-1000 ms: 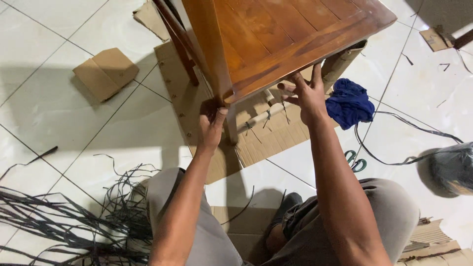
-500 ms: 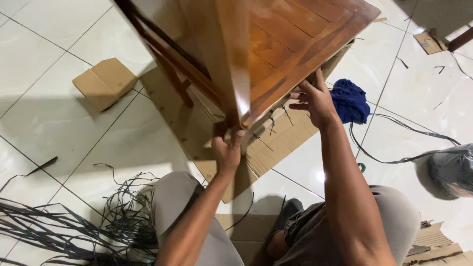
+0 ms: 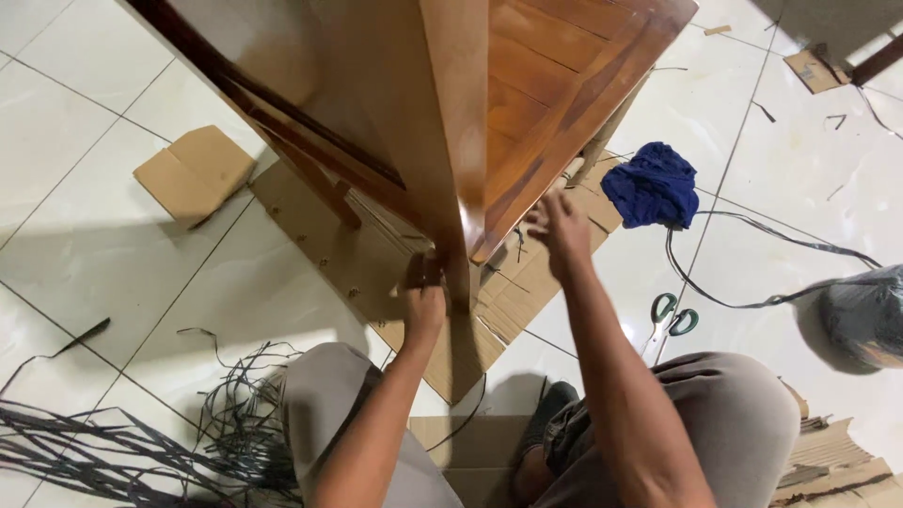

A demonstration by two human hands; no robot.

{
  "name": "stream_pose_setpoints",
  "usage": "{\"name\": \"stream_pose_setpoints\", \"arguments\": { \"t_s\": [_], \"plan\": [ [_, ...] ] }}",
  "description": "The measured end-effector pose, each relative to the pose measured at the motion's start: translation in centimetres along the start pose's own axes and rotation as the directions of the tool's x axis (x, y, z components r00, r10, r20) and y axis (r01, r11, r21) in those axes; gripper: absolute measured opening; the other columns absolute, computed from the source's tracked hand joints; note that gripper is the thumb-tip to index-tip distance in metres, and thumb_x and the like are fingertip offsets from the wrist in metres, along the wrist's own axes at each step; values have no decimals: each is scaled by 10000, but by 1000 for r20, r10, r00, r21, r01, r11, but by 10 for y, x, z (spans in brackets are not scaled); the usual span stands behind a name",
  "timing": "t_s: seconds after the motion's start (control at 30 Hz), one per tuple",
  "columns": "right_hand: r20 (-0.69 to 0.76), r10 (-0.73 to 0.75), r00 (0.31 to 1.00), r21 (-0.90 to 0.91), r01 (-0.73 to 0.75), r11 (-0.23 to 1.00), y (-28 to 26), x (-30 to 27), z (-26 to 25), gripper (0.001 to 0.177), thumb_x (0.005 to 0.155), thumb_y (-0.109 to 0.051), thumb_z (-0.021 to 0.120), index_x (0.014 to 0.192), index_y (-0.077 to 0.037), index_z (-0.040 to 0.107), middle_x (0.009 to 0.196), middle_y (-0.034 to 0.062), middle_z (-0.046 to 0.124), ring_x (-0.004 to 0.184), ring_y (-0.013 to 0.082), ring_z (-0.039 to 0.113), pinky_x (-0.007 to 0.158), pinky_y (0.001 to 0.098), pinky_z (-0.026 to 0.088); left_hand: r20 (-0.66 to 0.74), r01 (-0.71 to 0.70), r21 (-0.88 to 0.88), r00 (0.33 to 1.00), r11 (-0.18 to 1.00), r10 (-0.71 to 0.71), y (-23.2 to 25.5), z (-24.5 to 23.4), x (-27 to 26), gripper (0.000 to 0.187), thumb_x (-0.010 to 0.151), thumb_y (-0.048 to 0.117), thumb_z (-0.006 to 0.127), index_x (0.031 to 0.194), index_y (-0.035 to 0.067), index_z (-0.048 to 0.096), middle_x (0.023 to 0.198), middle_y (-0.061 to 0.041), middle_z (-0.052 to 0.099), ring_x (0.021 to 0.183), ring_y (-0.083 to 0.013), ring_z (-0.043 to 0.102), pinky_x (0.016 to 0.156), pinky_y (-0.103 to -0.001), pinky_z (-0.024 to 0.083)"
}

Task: Wrapping wooden chair legs with protective cardboard and securing them with plastic ties.

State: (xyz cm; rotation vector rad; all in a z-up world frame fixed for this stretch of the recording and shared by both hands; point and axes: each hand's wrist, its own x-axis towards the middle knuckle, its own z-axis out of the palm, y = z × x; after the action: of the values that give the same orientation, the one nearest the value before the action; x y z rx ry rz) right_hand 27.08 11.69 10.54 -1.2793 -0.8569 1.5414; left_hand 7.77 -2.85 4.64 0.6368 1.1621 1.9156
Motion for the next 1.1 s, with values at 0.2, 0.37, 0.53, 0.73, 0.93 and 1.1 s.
{"name": "stream_pose_setpoints", "arguments": {
  "t_s": [0.2, 0.37, 0.53, 0.73, 0.93, 1.1],
  "plan": [
    [-28, 104, 994, -129, -106, 986, 57, -33, -6, 437, 966, -506, 713, 1189, -135, 656, 1015, 88, 726, 802, 149, 688, 666, 275, 567, 61, -61, 998, 835, 17, -547, 66, 22, -35, 385, 1051, 306, 373, 1170, 36, 621, 1139, -241, 697, 1075, -464, 686, 881, -617, 525],
    [-71, 185, 980, -260, -197, 945, 115, -39, -39, 427, 969, -503, 706, 1173, -129, 684, 994, 95, 759, 801, 174, 710, 671, 307, 587, 140, -246, 969, 623, -22, -769, 27, 13, -42, 409, 949, 382, 480, 1157, 130, 726, 1045, -166, 760, 1027, -430, 730, 840, -608, 548],
    [-134, 210, 969, -325, -243, 914, 118, -77, -61, 430, 975, -392, 703, 1222, -42, 682, 995, 144, 760, 831, 207, 705, 683, 286, 572, 363, -356, 914, 500, 196, -786, 39, 47, -48, 479, 979, 284, 514, 1395, 73, 624, 1265, -241, 698, 1176, -469, 663, 980, -654, 501],
    [-223, 199, 954, -433, -280, 857, 118, -101, -89, 402, 945, -402, 724, 1207, -97, 727, 963, 139, 794, 840, 242, 775, 701, 327, 625, 489, -536, 808, 376, 246, -787, 14, 73, -57, 440, 989, 322, 529, 1372, 138, 640, 1270, -183, 699, 1219, -422, 646, 1043, -648, 456],
    [-275, 159, 948, -548, -291, 785, 138, -124, -123, 430, 927, -445, 670, 1215, -136, 749, 935, 87, 801, 770, 236, 753, 753, 376, 596, 575, -628, 702, 219, 337, -789, 16, 103, -86, 421, 984, 322, 551, 1307, 72, 655, 1216, -250, 688, 1147, -490, 662, 956, -635, 517],
    [-377, 173, 910, -528, -364, 767, 140, -160, -141, 439, 946, -444, 618, 1219, -127, 753, 924, 102, 801, 948, 337, 746, 888, 447, 553, 592, -708, 612, 114, 352, -798, 2, 109, -109, 418, 991, 307, 521, 1290, 46, 652, 1207, -263, 685, 1149, -497, 661, 957, -622, 521]
  ]
}}
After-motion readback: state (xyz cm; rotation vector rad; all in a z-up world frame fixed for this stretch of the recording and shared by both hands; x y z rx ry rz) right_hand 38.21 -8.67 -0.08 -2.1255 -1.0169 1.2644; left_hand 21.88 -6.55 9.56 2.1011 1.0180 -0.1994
